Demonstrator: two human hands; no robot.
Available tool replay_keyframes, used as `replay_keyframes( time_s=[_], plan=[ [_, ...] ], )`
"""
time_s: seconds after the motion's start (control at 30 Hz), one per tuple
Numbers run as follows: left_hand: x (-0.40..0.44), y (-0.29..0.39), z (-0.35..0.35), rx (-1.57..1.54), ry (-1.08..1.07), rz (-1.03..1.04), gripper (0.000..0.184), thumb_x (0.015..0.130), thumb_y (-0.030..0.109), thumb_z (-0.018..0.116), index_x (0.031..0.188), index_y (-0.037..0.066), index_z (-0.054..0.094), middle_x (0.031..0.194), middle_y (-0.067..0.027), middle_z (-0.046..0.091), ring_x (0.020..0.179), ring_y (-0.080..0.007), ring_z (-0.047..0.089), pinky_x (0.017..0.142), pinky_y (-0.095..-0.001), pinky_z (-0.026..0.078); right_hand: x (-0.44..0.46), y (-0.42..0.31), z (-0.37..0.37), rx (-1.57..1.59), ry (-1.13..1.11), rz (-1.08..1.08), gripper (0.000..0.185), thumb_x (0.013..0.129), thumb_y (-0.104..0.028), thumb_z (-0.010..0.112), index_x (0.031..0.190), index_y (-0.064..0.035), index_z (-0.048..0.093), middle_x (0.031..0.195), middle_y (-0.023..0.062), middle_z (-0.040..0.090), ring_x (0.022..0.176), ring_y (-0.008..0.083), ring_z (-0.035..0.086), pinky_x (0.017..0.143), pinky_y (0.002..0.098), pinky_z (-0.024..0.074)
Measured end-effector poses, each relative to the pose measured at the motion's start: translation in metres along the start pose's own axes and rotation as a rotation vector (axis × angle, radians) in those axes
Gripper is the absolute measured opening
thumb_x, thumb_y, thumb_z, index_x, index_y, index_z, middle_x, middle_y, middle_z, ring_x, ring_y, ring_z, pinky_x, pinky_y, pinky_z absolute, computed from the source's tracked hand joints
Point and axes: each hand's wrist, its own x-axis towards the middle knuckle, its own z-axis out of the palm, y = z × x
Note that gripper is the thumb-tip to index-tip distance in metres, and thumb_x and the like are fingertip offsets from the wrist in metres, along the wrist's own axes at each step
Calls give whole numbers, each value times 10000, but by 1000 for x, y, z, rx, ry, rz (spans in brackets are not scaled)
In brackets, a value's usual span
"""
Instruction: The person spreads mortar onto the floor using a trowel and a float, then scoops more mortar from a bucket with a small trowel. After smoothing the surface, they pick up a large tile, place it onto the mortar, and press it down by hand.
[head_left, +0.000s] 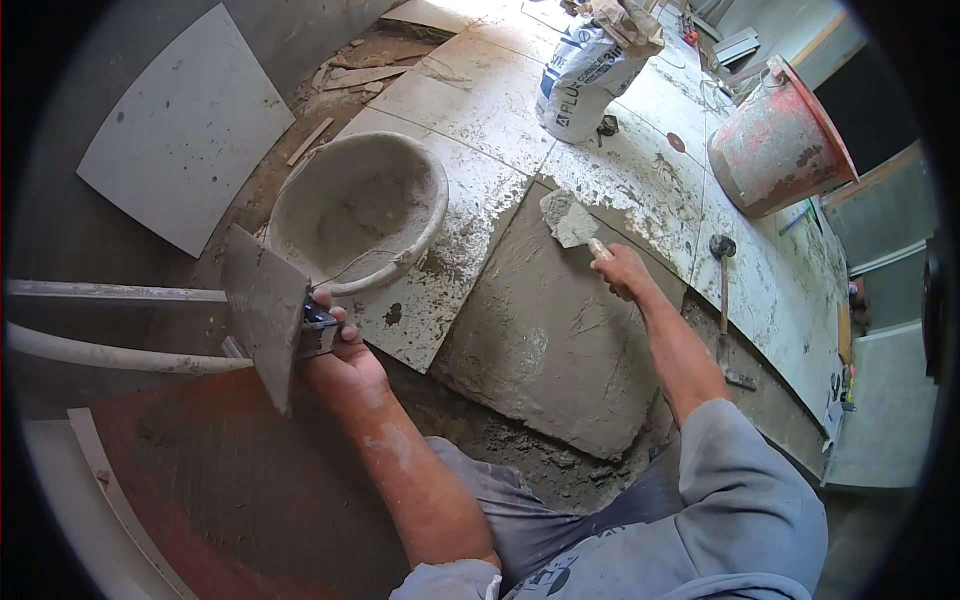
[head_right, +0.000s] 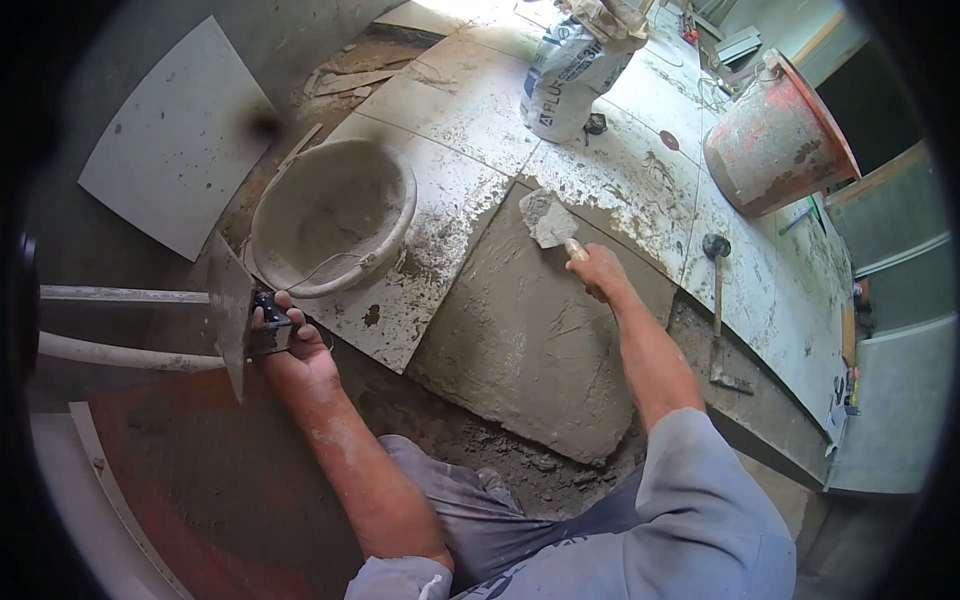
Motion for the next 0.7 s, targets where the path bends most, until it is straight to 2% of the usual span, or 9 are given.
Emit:
replay_keyframes(
  time_s=[0.1, 0.17, 0.2, 0.27, 0.4, 0.5, 0.57, 0.7],
  plan=[
    [-5, -2, 4, 5, -13, -15, 269, 883, 216, 621, 1118, 113, 540, 939, -77, 673, 680, -112, 638, 456, -196, 457, 11, 5, 2, -136, 24, -63, 321, 779, -264, 654, 948, 4, 607, 695, 132, 630, 563, 225, 635, 521, 371, 488],
    [-7, -3, 7, 1, -29, -22, 269, 883, 215, 622, 1118, 113, 541, 939, -79, 674, 680, -111, 639, 457, -196, 458, 16, 2, 2, -142, 56, -65, 293, 783, -256, 649, 917, -7, 572, 641, 89, 579, 475, 197, 577, 436, 364, 442],
    [-7, -6, 7, 13, -38, -16, 268, 884, 214, 621, 1118, 112, 541, 939, -80, 674, 678, -113, 638, 457, -196, 459, 17, 0, 1, -139, 58, -67, 293, 783, -256, 649, 917, -7, 572, 641, 89, 579, 475, 197, 577, 436, 364, 442],
    [-9, -8, 8, 25, -44, -11, 266, 885, 214, 621, 1117, 111, 541, 940, -81, 674, 676, -114, 638, 457, -196, 460, 19, -3, -1, -137, 8, 2, 329, 772, -275, 652, 936, 10, 629, 735, 139, 652, 592, 238, 646, 561, 377, 496],
    [-13, -10, 12, 36, -29, -29, 263, 890, 221, 617, 1117, 114, 538, 929, -73, 671, 668, -113, 634, 456, -194, 458, 25, -1, -2, -159, -17, -14, 331, 768, -271, 655, 943, 9, 633, 736, 136, 653, 596, 234, 646, 557, 375, 493],
    [-13, -12, 14, 48, -24, -19, 257, 893, 226, 615, 1113, 118, 538, 923, -67, 667, 666, -110, 631, 459, -194, 459, 28, -3, -1, -162, 29, -34, 329, 763, -267, 659, 936, 11, 637, 737, 135, 654, 593, 234, 644, 550, 375, 491],
    [-15, -13, 15, 59, -21, -15, 253, 894, 229, 613, 1110, 120, 539, 922, -65, 665, 667, -107, 629, 461, -194, 460, 34, -2, -3, -145, -39, -83, 296, 775, -244, 663, 932, -1, 603, 651, 88, 589, 483, 198, 574, 452, 360, 453],
    [-17, -10, 17, 67, -46, -41, 242, 897, 232, 610, 1103, 124, 540, 928, -63, 661, 669, -103, 624, 465, -194, 461, 30, -8, -10, -183, -83, -70, 300, 774, -236, 666, 952, -1, 615, 651, 89, 584, 482, 193, 567, 447, 359, 451]
  ],
)
